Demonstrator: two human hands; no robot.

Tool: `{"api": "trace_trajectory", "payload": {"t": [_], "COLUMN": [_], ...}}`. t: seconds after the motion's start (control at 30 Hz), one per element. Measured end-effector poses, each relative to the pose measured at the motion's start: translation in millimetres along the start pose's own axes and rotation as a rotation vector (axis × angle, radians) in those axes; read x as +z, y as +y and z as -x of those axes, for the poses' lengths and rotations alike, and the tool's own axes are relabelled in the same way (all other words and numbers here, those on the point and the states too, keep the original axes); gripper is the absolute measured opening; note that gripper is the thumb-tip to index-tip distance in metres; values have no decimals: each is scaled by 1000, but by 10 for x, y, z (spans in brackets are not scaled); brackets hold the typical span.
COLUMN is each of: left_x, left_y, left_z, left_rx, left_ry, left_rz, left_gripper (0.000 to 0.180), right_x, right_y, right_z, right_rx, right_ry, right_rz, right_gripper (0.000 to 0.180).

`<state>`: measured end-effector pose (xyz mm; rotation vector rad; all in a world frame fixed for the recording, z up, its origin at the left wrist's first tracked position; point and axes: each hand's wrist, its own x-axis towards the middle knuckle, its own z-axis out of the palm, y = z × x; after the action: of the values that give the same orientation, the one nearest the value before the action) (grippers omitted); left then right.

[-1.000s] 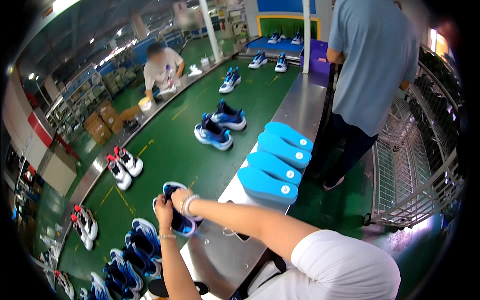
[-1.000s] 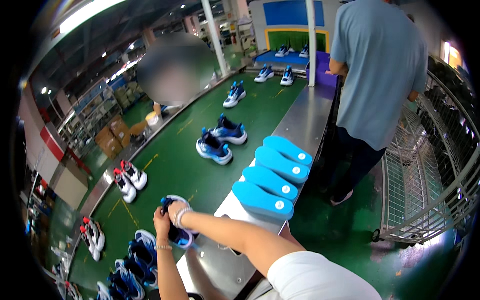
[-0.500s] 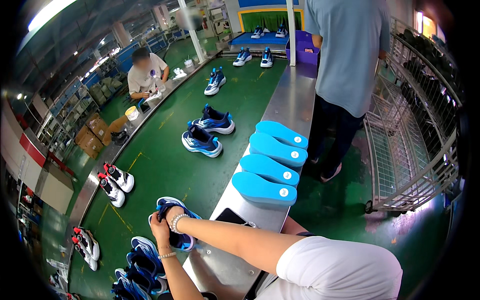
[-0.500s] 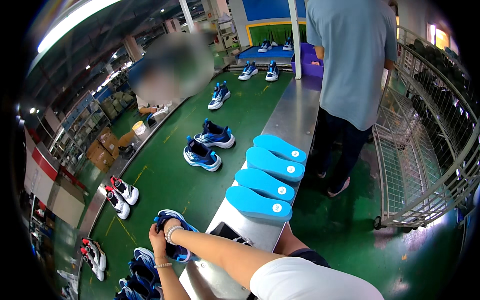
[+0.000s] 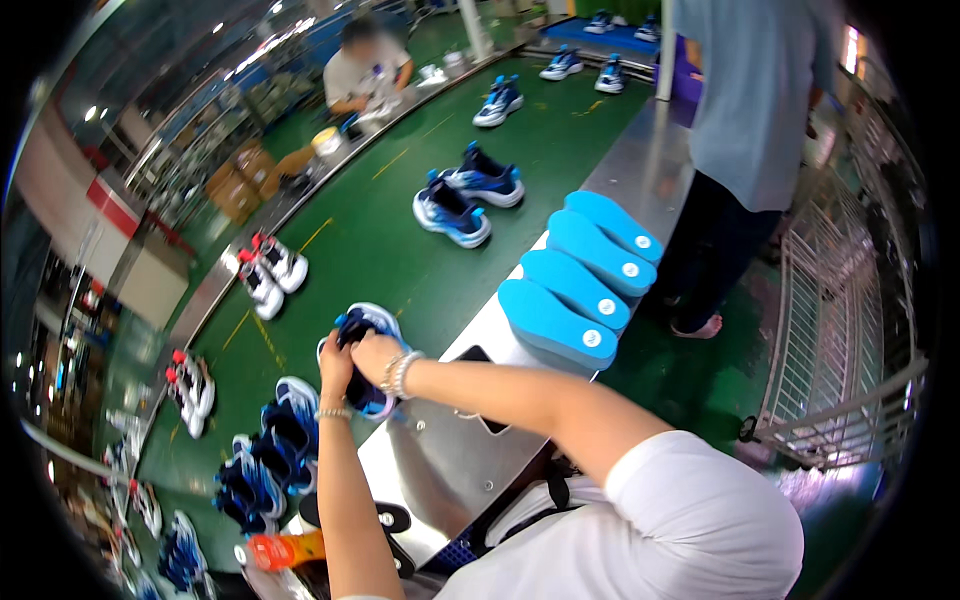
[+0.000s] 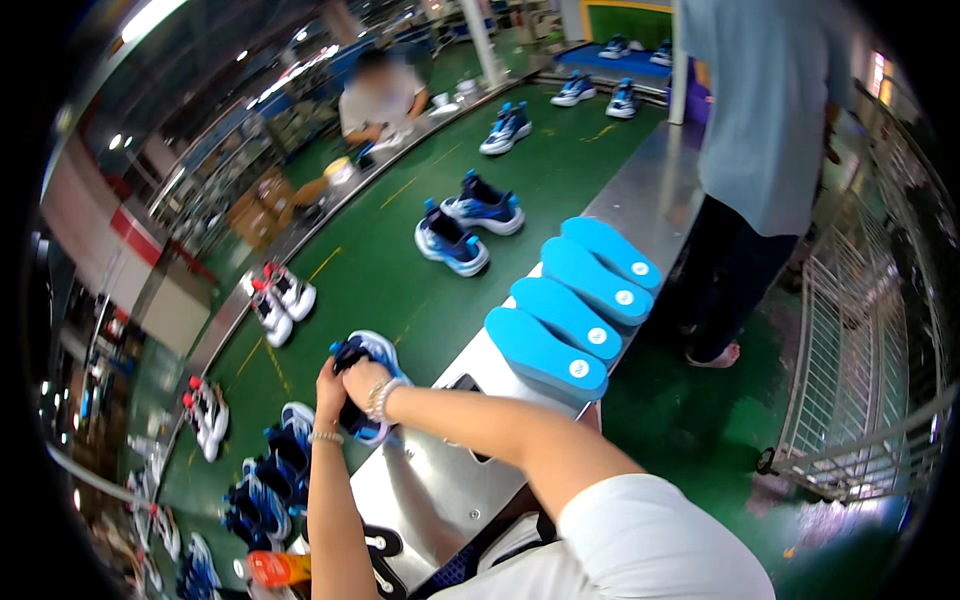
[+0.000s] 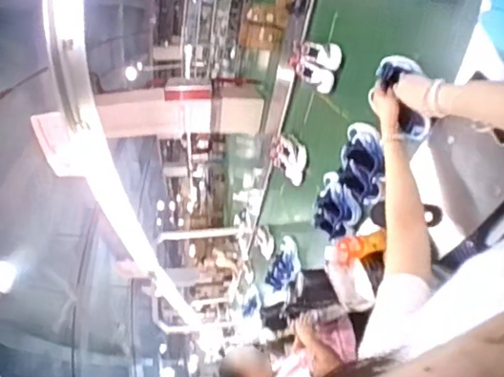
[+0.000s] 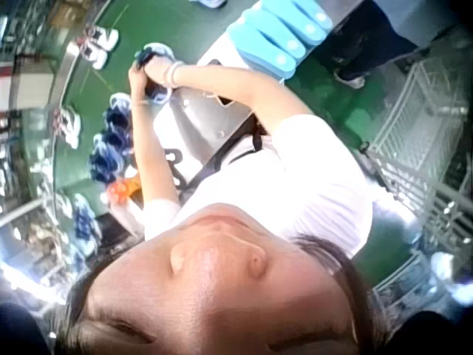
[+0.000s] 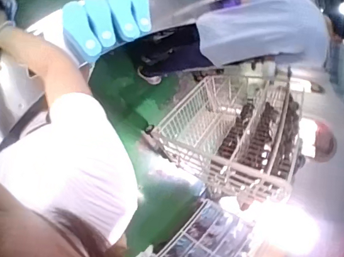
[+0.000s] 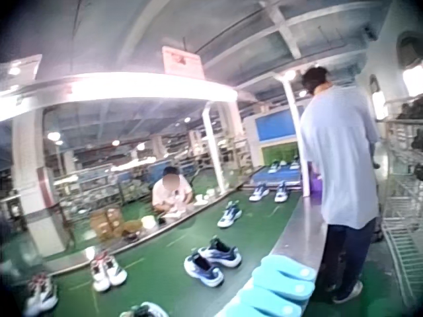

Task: The person picks up blue labels and applies them to the soles of sneakers moving along a conveyor belt, then places an insole into a shoe.

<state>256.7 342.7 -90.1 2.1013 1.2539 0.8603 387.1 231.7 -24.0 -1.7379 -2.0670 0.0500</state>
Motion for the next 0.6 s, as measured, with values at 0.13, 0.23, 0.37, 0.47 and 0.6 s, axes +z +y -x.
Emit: {"api": "trace_trajectory", "payload": {"t": [0.13, 0.23, 0.37, 0.47, 0.6], "left_x": [199, 258, 633, 1028, 1038], "left_y": [1220, 1209, 541, -554, -566], "left_z": [359, 350, -124, -408, -325], "left_rx": [311, 201, -43, 19, 86], "left_ry": [393, 111, -494, -530, -461], "left_rz": [-322, -336, -750, -814, -767], "left_gripper": [26, 5, 19, 24, 26], "right_x": [-524, -802, -800, -572, -732], "right_y": [606, 1312, 2336, 2732, 3032], "right_z": [146, -52, -248, -528, -696], "right_rx": [-98, 81, 425, 572, 719], "right_ry": [165, 261, 294, 309, -4], "right_rz": [78, 127, 226, 254, 177], "right_gripper": [12, 23, 53, 78, 96]}}
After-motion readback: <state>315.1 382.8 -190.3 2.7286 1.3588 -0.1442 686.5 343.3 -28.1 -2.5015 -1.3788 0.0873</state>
